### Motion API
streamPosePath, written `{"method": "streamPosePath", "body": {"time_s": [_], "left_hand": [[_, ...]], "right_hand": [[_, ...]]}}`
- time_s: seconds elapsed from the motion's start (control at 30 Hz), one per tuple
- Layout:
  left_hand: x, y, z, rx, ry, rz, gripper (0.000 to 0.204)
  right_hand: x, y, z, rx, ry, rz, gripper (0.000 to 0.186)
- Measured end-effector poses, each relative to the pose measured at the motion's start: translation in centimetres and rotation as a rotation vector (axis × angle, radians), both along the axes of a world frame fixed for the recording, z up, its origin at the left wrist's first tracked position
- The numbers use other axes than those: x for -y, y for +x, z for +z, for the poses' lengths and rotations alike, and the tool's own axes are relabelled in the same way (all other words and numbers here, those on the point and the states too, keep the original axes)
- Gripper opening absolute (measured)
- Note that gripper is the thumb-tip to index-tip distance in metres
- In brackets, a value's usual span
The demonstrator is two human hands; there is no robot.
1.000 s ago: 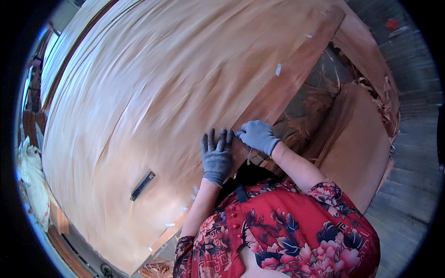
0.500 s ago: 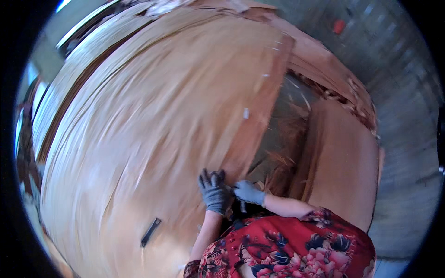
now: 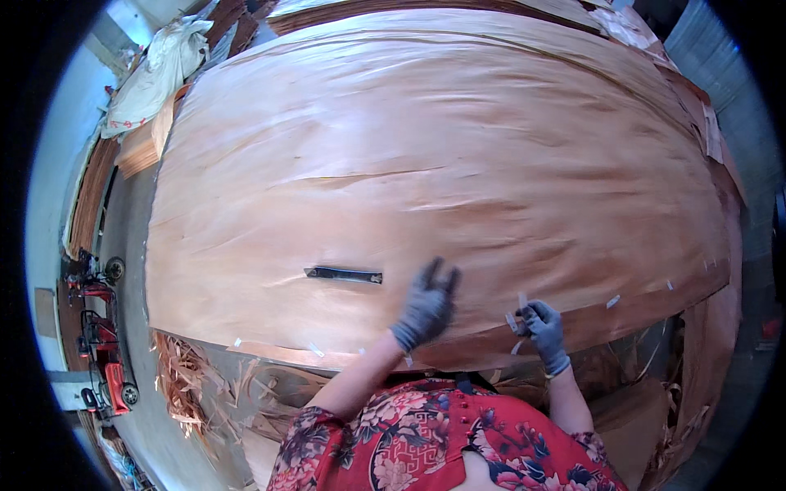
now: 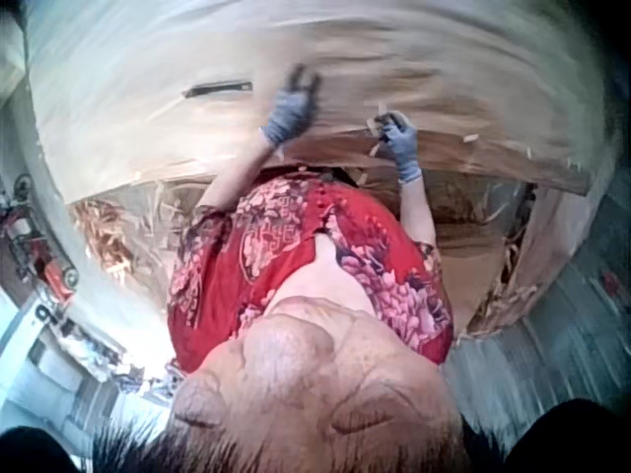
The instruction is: The person cuts large sheets of light-brown veneer on a workbench using a utility knife and a metal straightedge. They align the straightedge, score the veneer, and peel away cut sections. The person also uses white tape to secure veneer edges and handles a roll of tape. Cut pieces are stacked on the bench.
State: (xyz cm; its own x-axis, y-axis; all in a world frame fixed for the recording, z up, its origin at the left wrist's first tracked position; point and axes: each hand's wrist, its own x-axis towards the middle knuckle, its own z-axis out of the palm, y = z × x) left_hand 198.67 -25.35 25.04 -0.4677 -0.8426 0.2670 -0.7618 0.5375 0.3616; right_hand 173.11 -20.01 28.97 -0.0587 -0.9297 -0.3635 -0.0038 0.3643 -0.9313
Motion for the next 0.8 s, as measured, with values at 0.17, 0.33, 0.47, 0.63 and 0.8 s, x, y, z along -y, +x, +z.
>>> {"method": "streamPosePath", "body": {"time_s": [0.17, 0.33, 0.47, 0.63, 0.8], "left_hand": [[10.6, 11.1, 3.3, 0.182, -0.105, 0.399, 0.093], [17.5, 20.9, 2.6, 0.137, -0.172, 0.418, 0.098], [18.5, 21.4, 0.2, 0.121, -0.098, 0.451, 0.080], [18.8, 21.5, 0.5, -0.036, -0.020, 0.411, 0.086], [18.5, 21.8, 1.1, -0.088, -0.053, 0.401, 0.093]], "right_hand": [[6.4, 4.8, 0.9, 0.001, -0.092, 0.234, 0.016], [12.7, 11.6, 2.2, -0.129, -0.199, 0.463, 0.016], [20.8, 15.2, 3.6, -0.366, -0.272, 0.532, 0.015], [30.5, 23.4, 4.0, -0.551, -0.289, 0.837, 0.025], [35.0, 32.1, 4.7, -0.925, -0.426, 1.316, 0.030]]}}
